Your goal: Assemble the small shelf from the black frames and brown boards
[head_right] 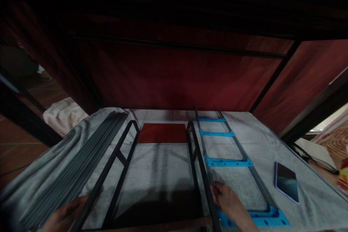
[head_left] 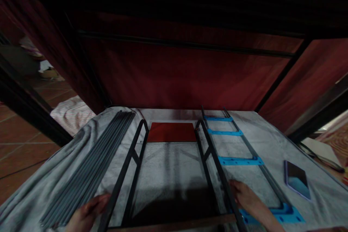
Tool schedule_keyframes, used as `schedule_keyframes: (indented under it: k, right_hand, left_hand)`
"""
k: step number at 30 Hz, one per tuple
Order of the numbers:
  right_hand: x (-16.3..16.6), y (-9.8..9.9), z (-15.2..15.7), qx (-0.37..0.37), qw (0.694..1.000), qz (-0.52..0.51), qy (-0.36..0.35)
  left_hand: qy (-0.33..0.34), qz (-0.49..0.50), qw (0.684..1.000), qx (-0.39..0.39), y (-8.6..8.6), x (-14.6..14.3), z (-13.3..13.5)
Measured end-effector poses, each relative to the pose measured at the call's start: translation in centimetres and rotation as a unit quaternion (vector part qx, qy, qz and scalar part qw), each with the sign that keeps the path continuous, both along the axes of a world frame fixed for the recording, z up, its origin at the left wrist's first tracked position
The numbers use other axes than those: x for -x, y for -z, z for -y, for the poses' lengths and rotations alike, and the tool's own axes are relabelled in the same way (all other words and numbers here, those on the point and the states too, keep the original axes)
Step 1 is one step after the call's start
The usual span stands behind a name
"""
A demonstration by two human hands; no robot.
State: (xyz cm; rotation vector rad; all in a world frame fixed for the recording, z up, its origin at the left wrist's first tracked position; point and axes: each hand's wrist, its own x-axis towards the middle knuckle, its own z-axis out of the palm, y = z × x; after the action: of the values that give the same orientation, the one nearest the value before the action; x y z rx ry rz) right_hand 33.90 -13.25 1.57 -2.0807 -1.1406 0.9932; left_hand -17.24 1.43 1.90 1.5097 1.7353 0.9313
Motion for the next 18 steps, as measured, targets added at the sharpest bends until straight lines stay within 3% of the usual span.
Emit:
schedule_keyframes:
  k: [2,5,8,10,14,16,18]
  right_hand:
    - [-1.8,-1.2,-3.3,-0.026,1.0,-0.011,-0.001]
    - [-4.1,-3.1,-9.2,-0.133,0.99,0.048,0.027]
    - [-4.7,-5.4,-16.0,-0.219,0.967,0.124,0.032]
    - [-3.7,-6.7,-20.8,-0.242,0.956,0.166,-0.019]
    - [1.5,-7.3,-29.6,-0.146,0.942,0.219,-0.206]
    - [4.3,-6.2,-33.0,-0.109,0.916,0.253,-0.291]
    - [6.5,-4.4,-35.5,-0.076,0.904,0.276,-0.317]
  left_hand:
    - [-0.033,0.095,0.992,0.071,-0.7,0.1,-2.6]
    - [-0.092,0.216,0.971,0.039,-2.6,-1.2,-6.2]
    - [-0.065,0.234,0.97,0.001,-5.2,-4.0,-9.1]
    - [-0.011,0.213,0.977,-0.004,-6.6,-6.3,-10.5]
    - [0.082,0.173,0.981,0.014,-6.5,-9.6,-12.1]
    - [0.102,0.154,0.983,0.016,-5.4,-10.2,-12.5]
    - [0.116,0.147,0.982,0.013,-4.2,-10.3,-12.6]
